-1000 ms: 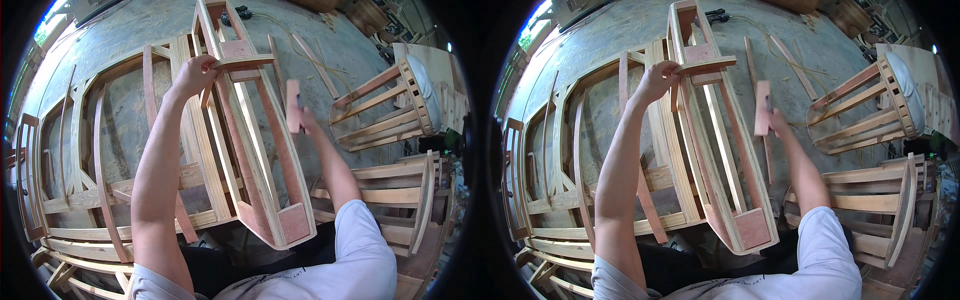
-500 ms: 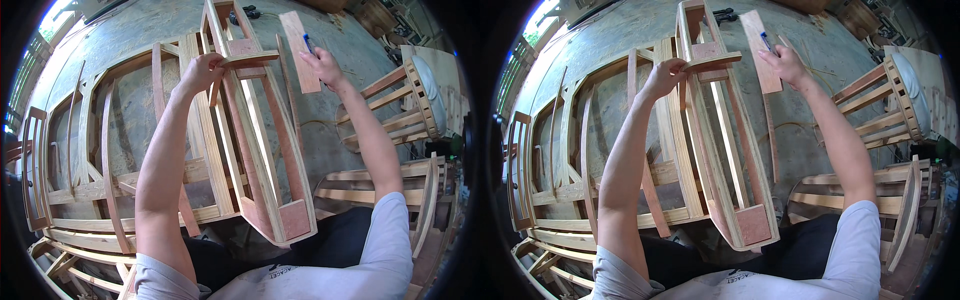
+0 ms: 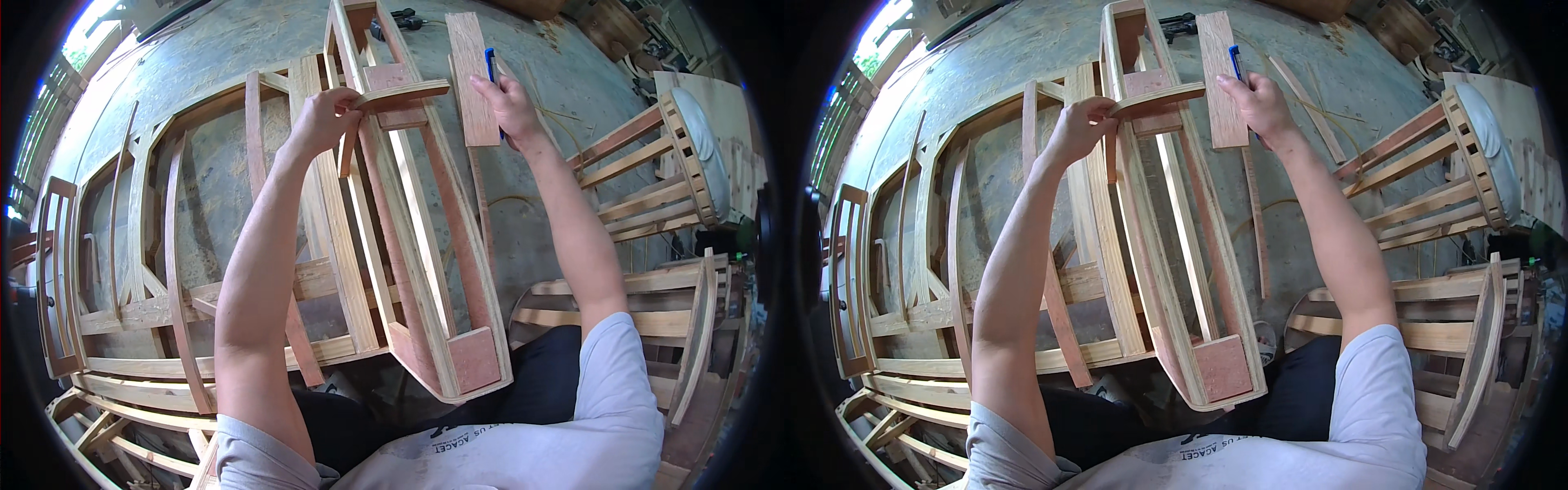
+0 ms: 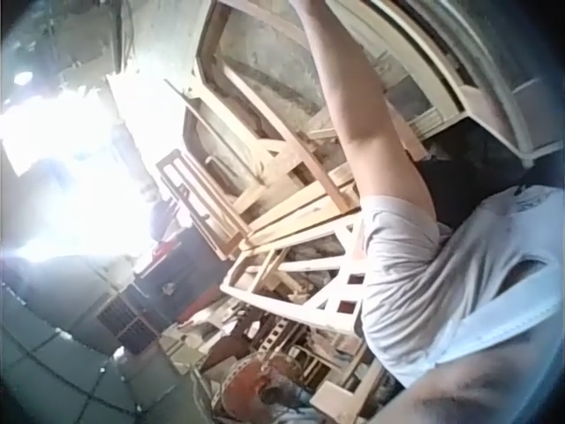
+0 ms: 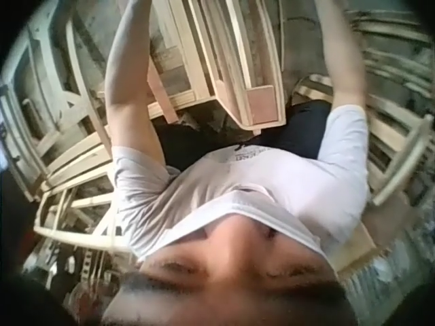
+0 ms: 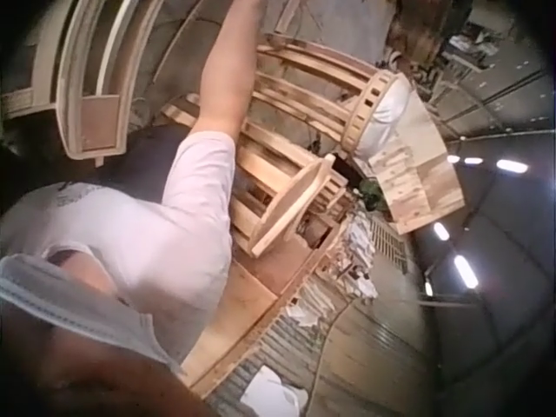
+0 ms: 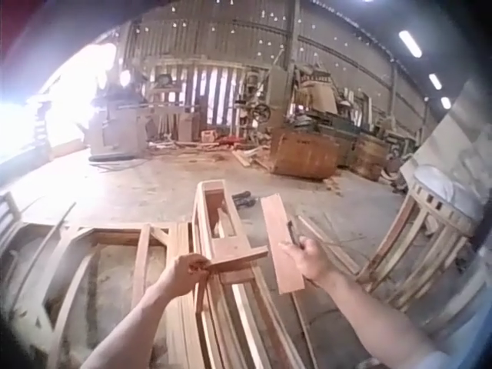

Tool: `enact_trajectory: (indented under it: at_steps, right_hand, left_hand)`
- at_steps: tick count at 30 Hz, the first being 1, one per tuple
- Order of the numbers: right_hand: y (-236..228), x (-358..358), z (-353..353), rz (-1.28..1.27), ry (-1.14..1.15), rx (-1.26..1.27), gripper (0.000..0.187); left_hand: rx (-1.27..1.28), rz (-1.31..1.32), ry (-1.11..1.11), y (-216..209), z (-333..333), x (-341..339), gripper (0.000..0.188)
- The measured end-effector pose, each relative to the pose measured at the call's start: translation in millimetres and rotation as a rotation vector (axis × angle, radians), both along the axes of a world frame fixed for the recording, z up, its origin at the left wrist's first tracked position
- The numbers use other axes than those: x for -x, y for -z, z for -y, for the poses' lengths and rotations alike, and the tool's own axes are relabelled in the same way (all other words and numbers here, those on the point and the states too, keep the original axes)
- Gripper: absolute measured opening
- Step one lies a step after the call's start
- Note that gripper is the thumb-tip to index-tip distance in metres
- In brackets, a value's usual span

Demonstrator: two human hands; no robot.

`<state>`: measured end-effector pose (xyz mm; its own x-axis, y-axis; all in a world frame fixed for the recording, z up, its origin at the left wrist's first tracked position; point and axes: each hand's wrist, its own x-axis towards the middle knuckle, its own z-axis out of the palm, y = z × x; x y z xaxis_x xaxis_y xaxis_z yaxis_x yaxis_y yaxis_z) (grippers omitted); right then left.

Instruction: Assembling and marking wooden pieces for furniture frames in a woodworking shop.

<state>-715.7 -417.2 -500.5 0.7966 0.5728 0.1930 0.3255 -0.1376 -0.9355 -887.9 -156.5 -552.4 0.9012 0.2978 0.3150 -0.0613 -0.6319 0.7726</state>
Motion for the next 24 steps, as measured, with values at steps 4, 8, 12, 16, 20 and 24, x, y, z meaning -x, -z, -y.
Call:
enact_trajectory:
  at_steps: [4, 8, 12, 16, 20, 24]
  right_hand:
    - [-5.5, 1.1, 1.9, -0.033, -0.009, -0.076, 0.034]
    - [-1.1, -4.0, 7.0, -0.010, 0.016, -0.009, 0.033]
    - [9.4, -7.1, 4.0, 0.014, 0.026, 0.005, 0.034]
    - [35.0, -25.7, 17.4, -0.006, 0.073, 0.019, 0.030]
    - [86.7, -42.1, 63.8, -0.050, 0.145, 0.389, 0.030]
    - [128.0, -21.4, 80.2, -0.115, 0.083, 0.609, 0.035]
  left_hand:
    - [-0.011, 0.008, -0.018, 1.0, 2.2, -2.5, 0.030]
    - [0.000, -0.007, -0.044, 1.5, 4.0, -7.1, 0.030]
    - [-0.011, -0.012, -0.051, 2.5, -1.9, -2.2, 0.031]
    - [0.077, -0.005, -0.031, 9.2, -4.8, -2.1, 0.028]
    - [0.028, 0.014, -0.076, 5.8, 6.2, -7.0, 0.031]
    - [-0.020, -0.014, -0.100, 3.7, 6.7, -2.8, 0.031]
